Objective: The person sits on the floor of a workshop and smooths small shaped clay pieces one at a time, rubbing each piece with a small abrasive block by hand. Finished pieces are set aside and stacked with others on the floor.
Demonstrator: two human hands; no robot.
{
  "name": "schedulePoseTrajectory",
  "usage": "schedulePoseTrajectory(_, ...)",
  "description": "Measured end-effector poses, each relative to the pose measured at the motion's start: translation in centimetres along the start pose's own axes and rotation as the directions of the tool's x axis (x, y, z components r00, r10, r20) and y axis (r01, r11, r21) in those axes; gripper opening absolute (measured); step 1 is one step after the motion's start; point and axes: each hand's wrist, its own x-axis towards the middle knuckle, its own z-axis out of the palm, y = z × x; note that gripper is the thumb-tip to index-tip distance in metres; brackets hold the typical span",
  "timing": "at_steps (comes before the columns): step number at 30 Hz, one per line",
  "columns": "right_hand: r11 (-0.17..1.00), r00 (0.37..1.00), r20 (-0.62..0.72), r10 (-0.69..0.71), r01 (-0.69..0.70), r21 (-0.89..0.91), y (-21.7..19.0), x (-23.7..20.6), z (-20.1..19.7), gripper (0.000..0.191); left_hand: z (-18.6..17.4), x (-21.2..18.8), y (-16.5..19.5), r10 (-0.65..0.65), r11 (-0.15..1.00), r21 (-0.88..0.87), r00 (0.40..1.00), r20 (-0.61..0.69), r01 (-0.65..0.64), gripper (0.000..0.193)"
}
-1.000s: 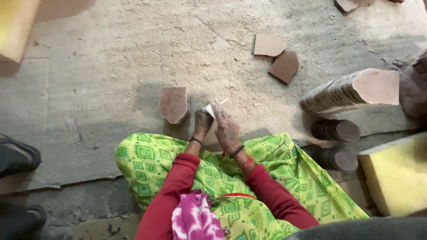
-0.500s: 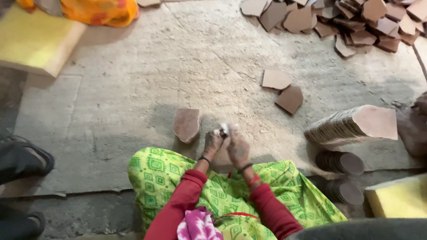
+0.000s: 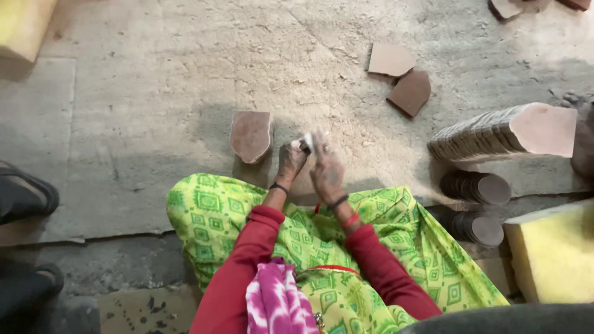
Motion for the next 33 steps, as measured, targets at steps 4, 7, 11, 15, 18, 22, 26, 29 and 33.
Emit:
schedulePoseTrajectory(4,0.984,0.975,-0.141,-0.172,0.165,-0.058,1.1,0.6,-0.4,0.088,0.0,-0.4,0.2,-0.086,0.996,0.016,0.995,0.054,0.085,0.013)
schedulePoseTrajectory(7,0.970,0.977,0.108,0.182,-0.160,-0.186,4.8,2.4,1.0,0.053,0.1,-0.8,0.9,-0.129,0.986,0.117,0.990,0.064,0.121,0.018)
schedulePoseTrajectory(11,0.582,0.758,0.539,0.367,-0.639,0.503,6.7,3.7,1.8,0.030,-0.2,-0.6,1.6,-0.133,0.977,-0.166,0.991,0.002,0.132,0.023)
schedulePoseTrajectory(15,0.325,0.736,0.517,0.437,-0.665,0.672,6.4,3.8,0.8,0.043,-0.4,0.2,2.5,0.016,0.992,-0.126,0.999,-0.047,-0.022,0.014)
schedulePoseTrajectory(18,0.467,0.802,0.423,0.421,-0.592,0.657,6.7,4.2,-0.8,0.053,-0.5,1.0,3.6,0.053,0.994,-0.091,0.999,-0.007,-0.053,0.027)
schedulePoseTrajectory(22,0.815,0.947,0.224,0.232,-0.315,0.486,7.7,4.2,-0.5,0.066,-1.0,1.4,3.7,0.042,0.978,-0.206,0.995,0.092,-0.022,0.040)
schedulePoseTrajectory(26,0.983,0.965,0.195,0.177,-0.185,0.023,5.8,1.7,2.6,0.055,-1.3,0.0,1.5,-0.151,0.988,0.047,0.975,0.165,0.145,0.037)
schedulePoseTrajectory(29,0.989,0.976,0.165,0.142,-0.147,0.023,2.9,-0.7,3.9,0.059,-0.9,-1.1,0.1,-0.165,0.980,0.147,0.965,0.204,0.137,0.015)
schedulePoseTrajectory(33,0.996,0.998,-0.034,-0.050,0.053,0.073,0.8,-0.8,2.8,0.061,-0.4,-1.7,0.5,-0.264,0.951,0.202,0.954,0.140,0.233,0.015)
